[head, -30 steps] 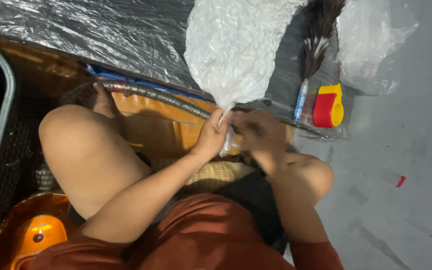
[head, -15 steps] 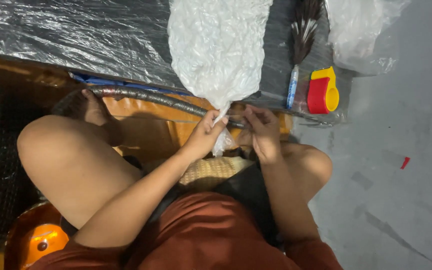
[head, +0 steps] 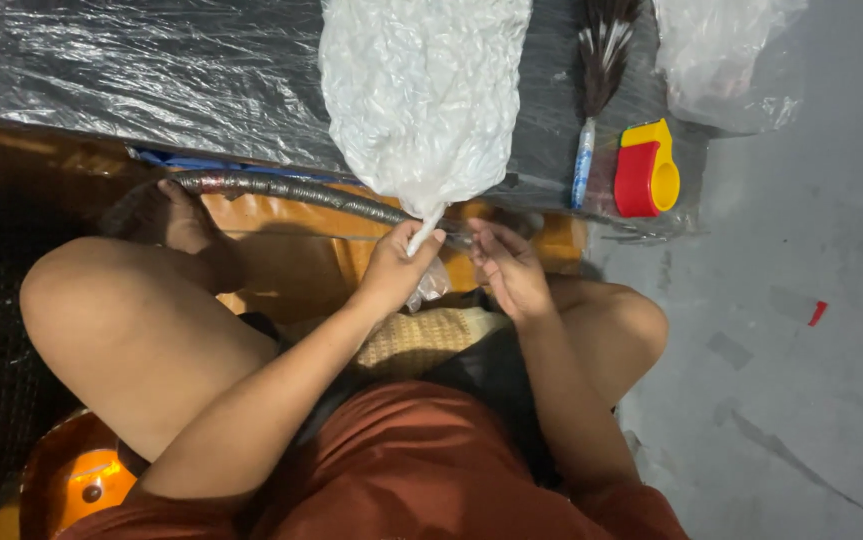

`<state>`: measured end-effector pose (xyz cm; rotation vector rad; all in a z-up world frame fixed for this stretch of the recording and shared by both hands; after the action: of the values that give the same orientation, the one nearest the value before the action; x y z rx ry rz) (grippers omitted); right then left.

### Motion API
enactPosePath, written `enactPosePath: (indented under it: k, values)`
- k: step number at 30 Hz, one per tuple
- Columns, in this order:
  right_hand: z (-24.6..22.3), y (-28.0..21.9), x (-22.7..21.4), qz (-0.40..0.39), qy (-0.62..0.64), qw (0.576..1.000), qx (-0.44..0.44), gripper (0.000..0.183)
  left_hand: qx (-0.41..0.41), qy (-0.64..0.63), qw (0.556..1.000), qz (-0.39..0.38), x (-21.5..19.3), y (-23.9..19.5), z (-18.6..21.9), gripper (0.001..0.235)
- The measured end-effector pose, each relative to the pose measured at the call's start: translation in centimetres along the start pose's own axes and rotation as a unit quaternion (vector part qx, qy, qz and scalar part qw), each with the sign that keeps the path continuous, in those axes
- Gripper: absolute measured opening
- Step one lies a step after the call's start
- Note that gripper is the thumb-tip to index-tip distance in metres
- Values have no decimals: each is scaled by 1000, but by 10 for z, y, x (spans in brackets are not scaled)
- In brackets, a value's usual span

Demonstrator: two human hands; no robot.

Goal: The person places a white object into a plastic bag, uses a vacuum hose to remove air, and seals the bag with tape. The person then folds and tapes the package.

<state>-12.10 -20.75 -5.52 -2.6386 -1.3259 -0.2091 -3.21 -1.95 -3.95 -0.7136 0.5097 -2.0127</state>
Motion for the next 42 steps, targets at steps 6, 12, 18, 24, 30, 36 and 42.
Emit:
enactPosePath:
  k: [6, 12, 18, 24, 30, 36, 42]
  values:
    - [-9, 7, -15, -105, -1, 994, -11, 27, -8, -2, 1000, -1, 0, -7, 6, 18]
    - [-32, 3, -2, -124, 21, 992, -6, 36, -2, 20, 1000, -4, 1, -1, 3, 18]
    - [-22, 8, -13, -94, -31, 995, 10, 31, -12, 26, 1000, 9, 1, -2, 6, 14]
    - [-28, 3, 0, -48, -45, 997, 28, 15, -19, 42, 999, 15, 1, -5, 6, 13]
    - [-47, -2, 12, -28, -71, 996, 49, 11, 7, 18, 1000, 4, 0, -7, 7, 9]
    - [-33, -1, 0, -9, -65, 992, 108, 13, 26, -3, 1000, -9, -1, -5, 3, 10]
    - [-24, -2, 2, -21, -35, 992, 123, 18, 31, -4, 999, -6, 0, 6, -7, 10]
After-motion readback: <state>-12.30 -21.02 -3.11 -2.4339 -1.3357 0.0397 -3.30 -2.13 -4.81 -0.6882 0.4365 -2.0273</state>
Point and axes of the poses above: each hand's wrist, its own y-axis towards the middle knuckle, its own x-axis out of the palm, z = x × y, the point moved 3 cm from there along y, towards the middle knuckle, and after that the axes turned 14 degrees about -x, right-handed, at the moved point
